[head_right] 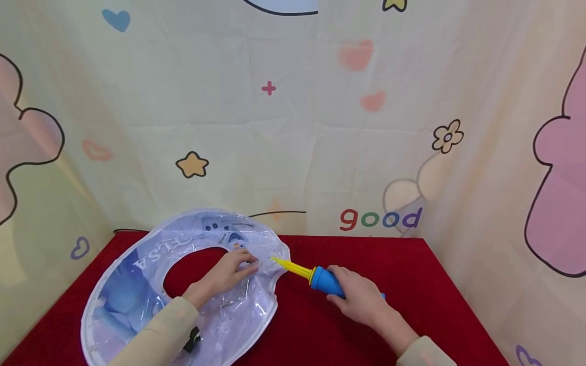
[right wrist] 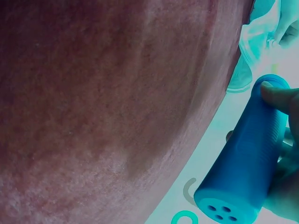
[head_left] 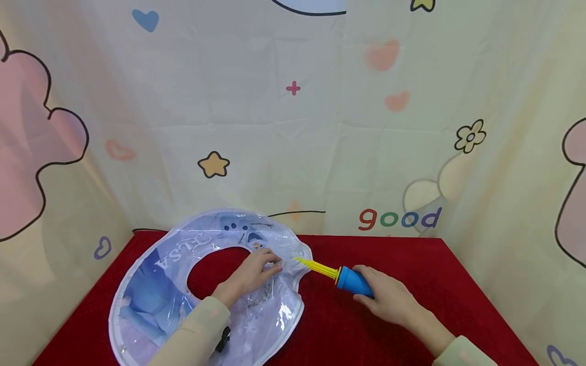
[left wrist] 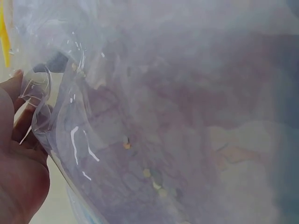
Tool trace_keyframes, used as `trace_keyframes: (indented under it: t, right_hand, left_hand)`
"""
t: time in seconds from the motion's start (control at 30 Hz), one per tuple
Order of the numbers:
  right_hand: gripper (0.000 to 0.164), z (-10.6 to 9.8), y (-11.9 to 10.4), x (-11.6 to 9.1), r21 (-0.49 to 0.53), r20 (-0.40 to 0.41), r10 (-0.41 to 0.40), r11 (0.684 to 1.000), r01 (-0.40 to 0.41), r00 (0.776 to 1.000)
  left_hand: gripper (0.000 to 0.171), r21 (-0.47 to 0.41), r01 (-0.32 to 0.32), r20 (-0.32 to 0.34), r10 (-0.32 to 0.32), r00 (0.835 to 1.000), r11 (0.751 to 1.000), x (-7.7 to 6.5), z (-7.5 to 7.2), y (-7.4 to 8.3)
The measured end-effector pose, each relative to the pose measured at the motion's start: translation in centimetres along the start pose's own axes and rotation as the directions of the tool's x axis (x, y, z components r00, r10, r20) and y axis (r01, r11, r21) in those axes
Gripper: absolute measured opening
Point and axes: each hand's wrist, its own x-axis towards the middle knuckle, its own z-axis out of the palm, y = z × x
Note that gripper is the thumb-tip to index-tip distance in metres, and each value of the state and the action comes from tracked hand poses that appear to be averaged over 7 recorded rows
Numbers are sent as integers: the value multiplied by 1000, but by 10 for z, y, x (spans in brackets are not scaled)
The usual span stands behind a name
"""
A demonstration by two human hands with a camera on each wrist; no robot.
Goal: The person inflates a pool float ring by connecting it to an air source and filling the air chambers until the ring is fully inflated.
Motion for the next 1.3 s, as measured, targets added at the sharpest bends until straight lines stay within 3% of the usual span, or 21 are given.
trace_keyframes:
  t: [0.43,0.63,1.0,1.3]
  right_hand:
    - [63,1,-7,0,-17,9,-71,997,71,997]
    - [65,-1,-10,1,-53,21,-82,995,83,996]
    - [63,-14,-23,5,-209,39,-168,963,172,985]
    - [65,-8,-27,7,-319,27,-192,928,191,981]
  left_hand:
    - [30,-20,23,17,-23,1000,1000,1,0,3]
    - [28,6,5,19,-6,1000,1000,2,1,3]
    - [8,86,-71,-5,72,997,994,7,0,5]
    - [6,88,-86,-51,91,995,992,8,-1,7]
